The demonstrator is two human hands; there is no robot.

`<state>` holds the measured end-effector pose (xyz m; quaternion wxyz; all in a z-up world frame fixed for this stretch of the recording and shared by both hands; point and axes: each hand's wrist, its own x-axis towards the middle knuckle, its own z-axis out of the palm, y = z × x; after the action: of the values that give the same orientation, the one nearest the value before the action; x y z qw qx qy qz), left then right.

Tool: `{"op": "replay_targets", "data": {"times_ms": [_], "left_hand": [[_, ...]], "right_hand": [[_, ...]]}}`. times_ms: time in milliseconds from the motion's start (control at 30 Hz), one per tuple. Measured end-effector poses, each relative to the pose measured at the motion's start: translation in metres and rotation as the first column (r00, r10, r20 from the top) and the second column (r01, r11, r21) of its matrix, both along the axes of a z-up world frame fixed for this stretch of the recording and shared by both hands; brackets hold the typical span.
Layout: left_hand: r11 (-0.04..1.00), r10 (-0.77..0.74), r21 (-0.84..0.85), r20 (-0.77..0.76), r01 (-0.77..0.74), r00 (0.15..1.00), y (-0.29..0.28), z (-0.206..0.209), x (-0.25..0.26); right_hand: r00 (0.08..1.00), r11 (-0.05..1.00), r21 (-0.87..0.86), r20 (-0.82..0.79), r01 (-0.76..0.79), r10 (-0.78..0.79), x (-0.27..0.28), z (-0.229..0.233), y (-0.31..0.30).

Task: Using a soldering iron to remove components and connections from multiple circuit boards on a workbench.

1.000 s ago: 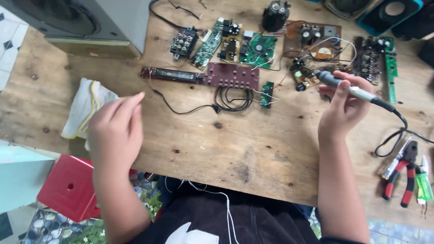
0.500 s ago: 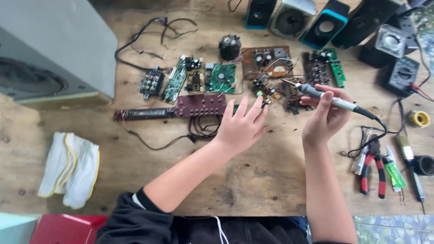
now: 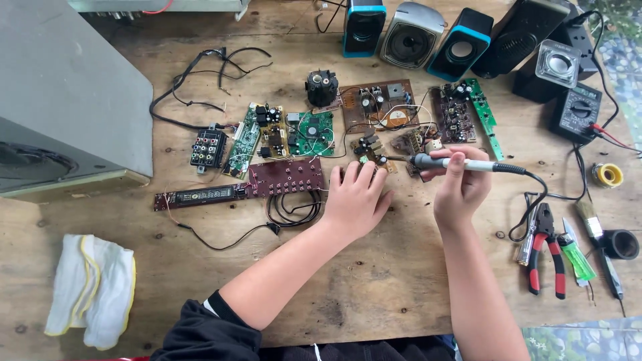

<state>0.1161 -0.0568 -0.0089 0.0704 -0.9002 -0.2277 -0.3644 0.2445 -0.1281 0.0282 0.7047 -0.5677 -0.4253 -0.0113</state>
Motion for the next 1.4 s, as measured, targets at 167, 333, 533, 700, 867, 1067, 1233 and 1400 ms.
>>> {"op": "replay_targets", "data": {"times_ms": [167,333,533,700,867,1067,1233,1400], "left_hand": [[0.999,0.022,-0.027,0.027,-0.022,0.999,0.000,0.002,-0.001],[0.999,0.011,-0.039,0.028,-0.010,1.000,-0.002,-0.004,0.001],[0.998,-0.011,-0.064,0.045,0.013,0.999,-0.002,-0.001,0.000],[0.998,-0.009,-0.068,0.051,0.012,0.999,-0.001,-0.002,0.002],[0.998,-0.021,-0.066,0.042,0.023,0.999,-0.001,-0.001,0.001],[0.996,-0.020,-0.082,0.029,0.023,0.999,-0.001,0.000,0.001],[0.996,-0.011,-0.085,0.007,0.011,1.000,-0.001,-0.002,0.002],[0.996,-0.013,-0.083,0.003,0.013,1.000,-0.001,-0.004,0.002]], "right_hand": [[0.999,0.998,0.056,0.010,0.037,-0.038,0.007,-0.003,0.000],[0.993,1.000,0.018,0.116,-0.002,0.000,-0.004,0.002,0.006],[0.992,0.999,-0.008,0.118,-0.041,0.042,-0.006,-0.004,0.009],[0.989,0.997,-0.061,0.136,-0.042,0.050,-0.009,-0.001,0.010],[0.990,0.996,-0.083,0.129,-0.046,0.056,-0.007,-0.003,0.009],[0.981,0.998,-0.051,0.190,-0.022,0.031,-0.003,0.000,0.011],[0.976,0.997,-0.074,0.219,0.001,0.016,-0.004,0.006,0.011],[0.960,0.992,-0.104,0.277,0.072,-0.041,-0.004,0.007,0.011]]}}
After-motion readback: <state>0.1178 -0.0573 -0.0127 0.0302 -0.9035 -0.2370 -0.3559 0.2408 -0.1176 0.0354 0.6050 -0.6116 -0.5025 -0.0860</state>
